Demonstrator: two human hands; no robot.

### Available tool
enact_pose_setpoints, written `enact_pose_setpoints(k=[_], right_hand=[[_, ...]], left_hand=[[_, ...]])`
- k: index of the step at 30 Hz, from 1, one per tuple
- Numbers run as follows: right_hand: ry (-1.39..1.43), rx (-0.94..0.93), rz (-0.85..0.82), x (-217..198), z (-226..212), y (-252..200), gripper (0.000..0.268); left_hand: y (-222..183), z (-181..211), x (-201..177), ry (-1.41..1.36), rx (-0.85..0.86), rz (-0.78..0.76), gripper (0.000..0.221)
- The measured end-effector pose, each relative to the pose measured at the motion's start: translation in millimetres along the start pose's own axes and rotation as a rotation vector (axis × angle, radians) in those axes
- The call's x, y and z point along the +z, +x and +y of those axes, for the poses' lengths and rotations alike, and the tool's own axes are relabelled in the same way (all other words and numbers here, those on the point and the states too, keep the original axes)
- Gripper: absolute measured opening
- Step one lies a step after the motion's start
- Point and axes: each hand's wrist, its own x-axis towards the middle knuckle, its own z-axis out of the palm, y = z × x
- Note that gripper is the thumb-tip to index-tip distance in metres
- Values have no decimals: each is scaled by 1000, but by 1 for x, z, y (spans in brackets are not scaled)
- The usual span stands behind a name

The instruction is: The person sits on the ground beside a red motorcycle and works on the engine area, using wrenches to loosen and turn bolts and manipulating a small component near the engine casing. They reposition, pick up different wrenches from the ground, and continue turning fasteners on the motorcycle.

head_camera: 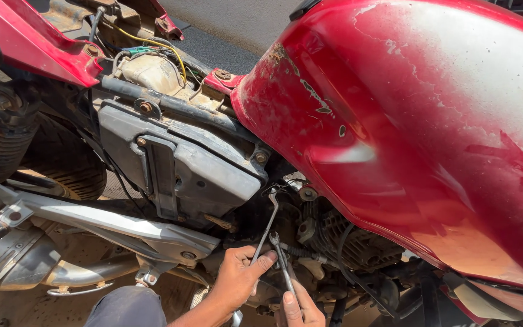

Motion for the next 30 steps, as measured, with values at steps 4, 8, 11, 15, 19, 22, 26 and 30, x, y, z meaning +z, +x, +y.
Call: enact_pose_setpoints(k=[4,8,11,15,19,22,26,30], right_hand=[[152,-1,-71,9,-10,-1,56],[198,27,-109,5,-10,-16,58],[377,71,-119,13,28,-15,65],[436,249,-113,26,41,-14,74],[665,142,-377,30,11,-30,75],[679,172,-405,42,-22,-44,75],[648,196,-378,31,-7,-32,72],[565,292,-246,29,-10,-32,66]], left_hand=[[6,18,3,17,67,50,35],[-2,34,12,100,92,0,39],[7,23,12,98,127,-11,37],[6,22,17,53,108,9,39],[4,22,24,13,142,43,35],[7,13,23,-9,158,58,34],[12,11,24,-38,184,73,21],[1,35,25,-99,124,73,16]])
